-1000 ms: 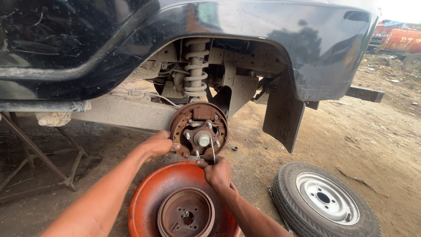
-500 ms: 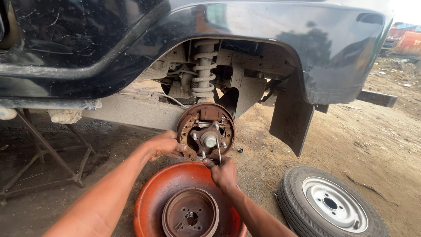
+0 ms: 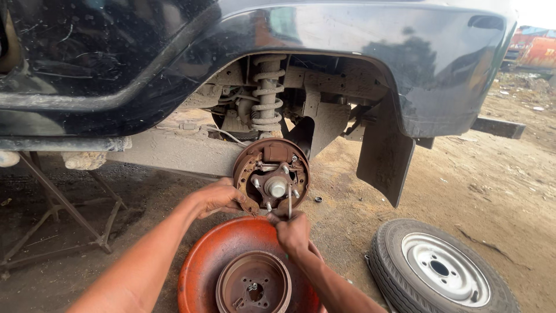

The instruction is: The person uses a screwdriver to pry and remove brake shoes from a vehicle's drum brake assembly. The removed parts are placed into a red basin on the ground. The vehicle is supported by a jack stand in an outdoor setting.

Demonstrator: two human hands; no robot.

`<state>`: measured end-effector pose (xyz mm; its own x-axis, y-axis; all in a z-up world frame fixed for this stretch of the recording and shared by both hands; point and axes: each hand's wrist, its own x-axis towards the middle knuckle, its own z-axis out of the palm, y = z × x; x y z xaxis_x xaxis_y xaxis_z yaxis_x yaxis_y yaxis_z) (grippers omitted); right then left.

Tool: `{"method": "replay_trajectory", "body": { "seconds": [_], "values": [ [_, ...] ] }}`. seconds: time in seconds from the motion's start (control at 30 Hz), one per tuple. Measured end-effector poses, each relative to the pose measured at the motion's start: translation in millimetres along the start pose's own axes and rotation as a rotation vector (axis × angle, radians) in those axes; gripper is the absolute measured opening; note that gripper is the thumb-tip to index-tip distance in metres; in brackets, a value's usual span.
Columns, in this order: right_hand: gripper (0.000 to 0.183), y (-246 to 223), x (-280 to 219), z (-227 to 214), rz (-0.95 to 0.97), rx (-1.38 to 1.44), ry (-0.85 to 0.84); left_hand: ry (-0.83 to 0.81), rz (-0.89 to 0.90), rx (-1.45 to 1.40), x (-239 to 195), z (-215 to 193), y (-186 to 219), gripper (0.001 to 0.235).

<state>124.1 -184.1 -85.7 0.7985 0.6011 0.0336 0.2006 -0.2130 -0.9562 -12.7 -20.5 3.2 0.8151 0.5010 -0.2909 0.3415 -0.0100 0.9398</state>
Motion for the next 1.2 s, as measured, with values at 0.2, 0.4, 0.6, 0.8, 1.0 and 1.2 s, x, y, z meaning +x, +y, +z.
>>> {"method": "replay_trajectory", "body": {
  "seconds": [0.2, 0.4, 0.6, 0.8, 1.0, 1.2],
  "values": [
    [0.023, -27.7, -11.4, -17.5, -0.123, -0.008, 0.020, -0.047, 0.008, 0.080, -3.1, 0.6, 5.6, 0.047],
    [0.046, -20.8, -61.8, -32.0, 0.153, -0.398, -0.163, 0.038, 0.032, 0.020, 3.5, 1.8, -7.2, 0.077],
    [0.053, -28.4, -72.1, -44.1, -0.176, -0.492, -0.334, 0.094, 0.059, 0.063, 26.0, -5.4, -20.2, 0.083],
    [0.045, -81.6, -79.2, -42.9, -0.066, -0.469, -0.316, 0.060, 0.036, 0.094, 28.1, -6.2, -21.1, 0.049],
    [0.035, -101.0, -75.2, -32.5, 0.096, -0.334, -0.387, 0.068, 0.025, 0.164, 17.7, -5.3, -15.0, 0.055],
    [0.030, -107.0, -52.1, -29.8, 0.096, -0.312, -0.426, 0.110, 0.019, 0.248, 24.8, -8.2, -17.6, 0.073]
  ]
}}
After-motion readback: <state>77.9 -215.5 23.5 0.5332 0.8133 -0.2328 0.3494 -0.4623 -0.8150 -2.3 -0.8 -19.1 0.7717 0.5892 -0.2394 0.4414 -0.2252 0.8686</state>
